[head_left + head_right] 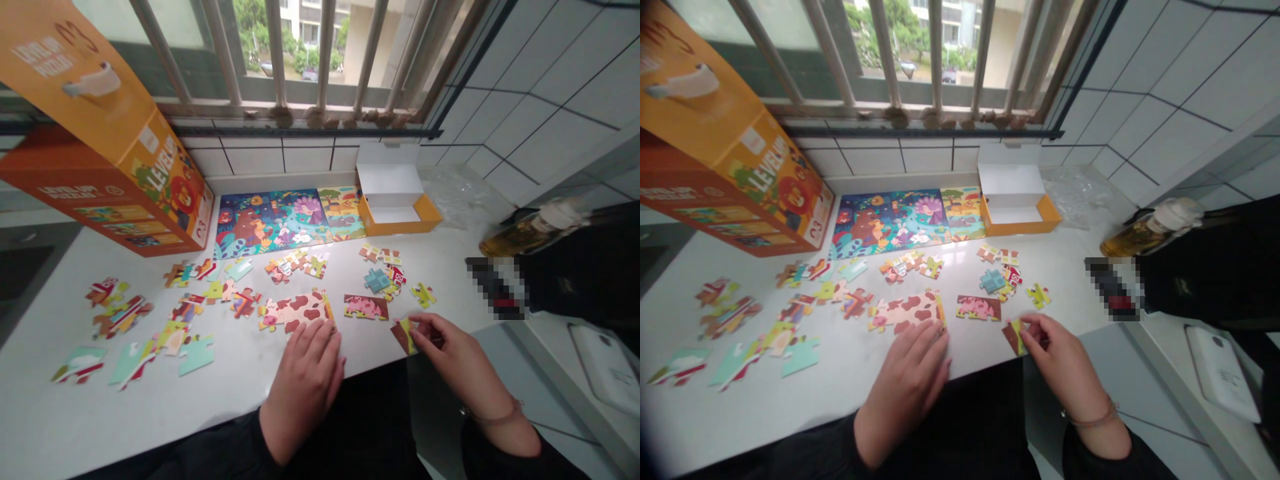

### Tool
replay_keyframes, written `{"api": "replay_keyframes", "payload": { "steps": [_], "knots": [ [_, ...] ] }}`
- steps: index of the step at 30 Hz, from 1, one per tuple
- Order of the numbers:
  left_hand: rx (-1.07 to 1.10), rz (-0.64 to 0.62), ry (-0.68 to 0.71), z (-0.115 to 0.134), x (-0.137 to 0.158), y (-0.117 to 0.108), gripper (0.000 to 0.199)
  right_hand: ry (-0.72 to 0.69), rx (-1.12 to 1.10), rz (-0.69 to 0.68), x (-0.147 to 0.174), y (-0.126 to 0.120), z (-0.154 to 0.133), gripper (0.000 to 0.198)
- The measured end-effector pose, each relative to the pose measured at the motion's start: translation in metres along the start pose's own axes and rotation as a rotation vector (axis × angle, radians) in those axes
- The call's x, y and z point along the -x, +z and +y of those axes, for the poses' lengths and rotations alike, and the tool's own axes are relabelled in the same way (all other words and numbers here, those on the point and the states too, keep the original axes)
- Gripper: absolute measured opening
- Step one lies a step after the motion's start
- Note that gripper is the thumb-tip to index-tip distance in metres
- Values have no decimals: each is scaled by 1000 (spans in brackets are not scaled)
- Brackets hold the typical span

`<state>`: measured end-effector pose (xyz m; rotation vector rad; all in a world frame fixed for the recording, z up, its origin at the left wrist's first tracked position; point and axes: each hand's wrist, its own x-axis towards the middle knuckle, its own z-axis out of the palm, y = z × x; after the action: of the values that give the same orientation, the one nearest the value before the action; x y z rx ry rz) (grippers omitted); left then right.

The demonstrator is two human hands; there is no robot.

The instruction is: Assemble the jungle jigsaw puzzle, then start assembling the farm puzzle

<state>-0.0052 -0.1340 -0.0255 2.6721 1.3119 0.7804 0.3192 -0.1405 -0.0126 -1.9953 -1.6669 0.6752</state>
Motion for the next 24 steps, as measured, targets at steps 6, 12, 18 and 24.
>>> {"api": "replay_keyframes", "payload": {
  "steps": [6,12,18,24],
  "knots": [
    [-109,-46,-52,-32,22,-14,38,-128,254,165,-15,-9,8,35],
    [-93,-41,-62,-34,29,-16,43,-348,333,142,-65,6,-30,26],
    [-97,-23,-103,-28,29,-17,42,-386,471,46,-114,30,-57,32],
    [-75,-68,-132,-27,32,-17,44,-437,297,87,-124,32,-69,37]
  ]
}}
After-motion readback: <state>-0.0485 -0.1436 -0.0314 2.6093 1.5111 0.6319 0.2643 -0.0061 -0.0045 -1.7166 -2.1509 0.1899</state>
